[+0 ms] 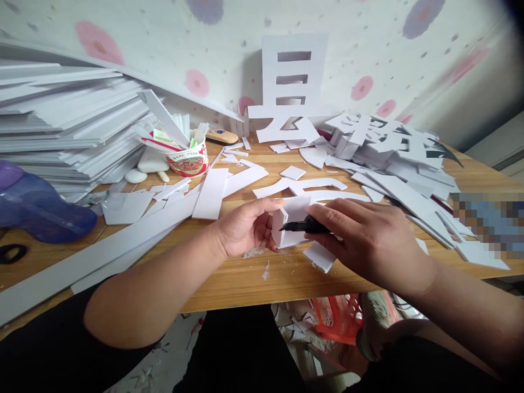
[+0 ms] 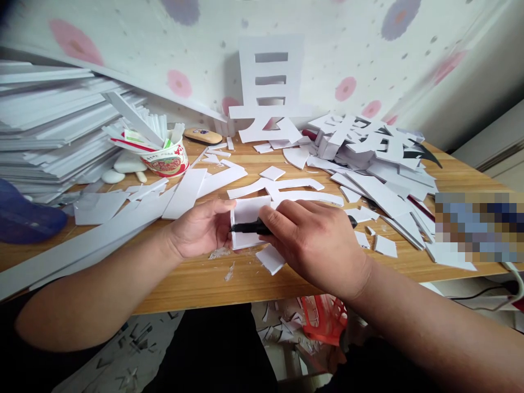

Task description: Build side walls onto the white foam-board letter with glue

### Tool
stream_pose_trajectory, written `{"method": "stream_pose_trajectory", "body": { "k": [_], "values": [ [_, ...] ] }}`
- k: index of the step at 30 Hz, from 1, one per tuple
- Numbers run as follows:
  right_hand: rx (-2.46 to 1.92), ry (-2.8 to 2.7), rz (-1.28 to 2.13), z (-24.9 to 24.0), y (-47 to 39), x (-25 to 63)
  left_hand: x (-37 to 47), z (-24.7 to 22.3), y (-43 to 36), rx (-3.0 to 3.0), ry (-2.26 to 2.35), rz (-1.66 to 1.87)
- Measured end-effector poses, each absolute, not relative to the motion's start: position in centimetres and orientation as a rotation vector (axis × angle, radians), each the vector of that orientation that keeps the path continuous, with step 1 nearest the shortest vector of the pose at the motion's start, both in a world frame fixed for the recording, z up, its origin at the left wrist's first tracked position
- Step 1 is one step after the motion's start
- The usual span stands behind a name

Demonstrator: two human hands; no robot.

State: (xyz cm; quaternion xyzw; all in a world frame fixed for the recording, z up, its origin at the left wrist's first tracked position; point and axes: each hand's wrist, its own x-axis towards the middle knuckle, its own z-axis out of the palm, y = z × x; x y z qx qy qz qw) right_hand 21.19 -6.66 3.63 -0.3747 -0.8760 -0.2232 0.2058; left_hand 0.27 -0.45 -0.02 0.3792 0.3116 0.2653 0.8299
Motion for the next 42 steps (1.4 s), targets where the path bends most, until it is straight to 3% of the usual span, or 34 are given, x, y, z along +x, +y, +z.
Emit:
{"method": "stream_pose_trajectory", "body": {
  "k": [42],
  "values": [
    [-0.929, -2.692, -0.644, 3.62, -7.19, 21.18, 0.60, -0.32, -0.64, 0.901, 0.702, 0.527]
  ]
}}
